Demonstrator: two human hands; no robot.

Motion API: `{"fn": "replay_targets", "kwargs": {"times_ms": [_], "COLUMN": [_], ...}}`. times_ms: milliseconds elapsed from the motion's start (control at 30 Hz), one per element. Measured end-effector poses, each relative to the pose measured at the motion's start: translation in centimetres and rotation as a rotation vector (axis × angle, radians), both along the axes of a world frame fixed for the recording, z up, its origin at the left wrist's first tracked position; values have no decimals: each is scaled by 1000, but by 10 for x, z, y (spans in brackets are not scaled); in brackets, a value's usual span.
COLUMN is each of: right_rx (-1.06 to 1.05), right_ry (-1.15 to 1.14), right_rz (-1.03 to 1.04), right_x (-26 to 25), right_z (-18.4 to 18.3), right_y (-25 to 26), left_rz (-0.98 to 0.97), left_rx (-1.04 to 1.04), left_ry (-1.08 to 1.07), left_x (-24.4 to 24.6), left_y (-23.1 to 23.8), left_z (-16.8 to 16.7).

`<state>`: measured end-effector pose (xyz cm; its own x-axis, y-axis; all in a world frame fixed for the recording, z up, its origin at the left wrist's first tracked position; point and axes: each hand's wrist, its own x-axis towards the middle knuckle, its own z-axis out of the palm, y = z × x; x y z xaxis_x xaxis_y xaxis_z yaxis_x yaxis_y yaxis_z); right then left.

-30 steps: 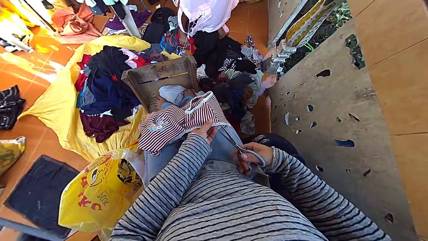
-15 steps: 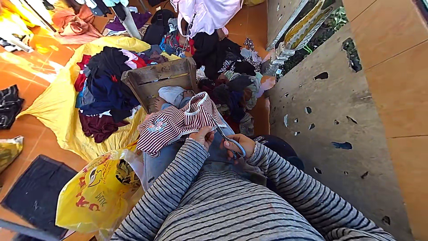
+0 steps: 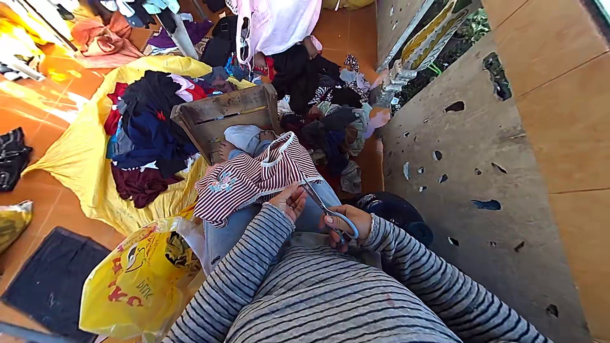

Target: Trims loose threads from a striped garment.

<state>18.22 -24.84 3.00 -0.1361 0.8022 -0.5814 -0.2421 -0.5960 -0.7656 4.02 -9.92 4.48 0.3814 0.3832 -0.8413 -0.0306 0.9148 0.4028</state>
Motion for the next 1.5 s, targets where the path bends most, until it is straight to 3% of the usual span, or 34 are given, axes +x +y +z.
{"fn": "replay_targets", "kwargs": {"times_ms": [200,300,400,567,767,933,1167,1500], "right_rx": [44,126,30,89,157,243,429,416], "right_ry": [-5,42,99,78,80,97,281,132], "right_rz": [-154,-370,-446,-130,152,179,71,54], "right_x": [12,7,-3,-3,6,-7,-27,-36], "right_z": [-12,-10,-9,-18,-15,-15,-29,-17], "right_y": [6,5,-4,-21,-5,23,38,44], "left_rz": [186,257,219,209,315,316,388,446], "left_rx": [113,187,147,113,308,402,551,569], "left_ry": [54,-44,-154,-107,-169,-331,-331,-400], "left_x": [24,20,1,-18,-21,-31,-43,-44], "left_y": [8,7,2,-1,-3,-11,-12,-12], "left_z": [-3,4,4,-19,-10,-12,-19,-18]}}
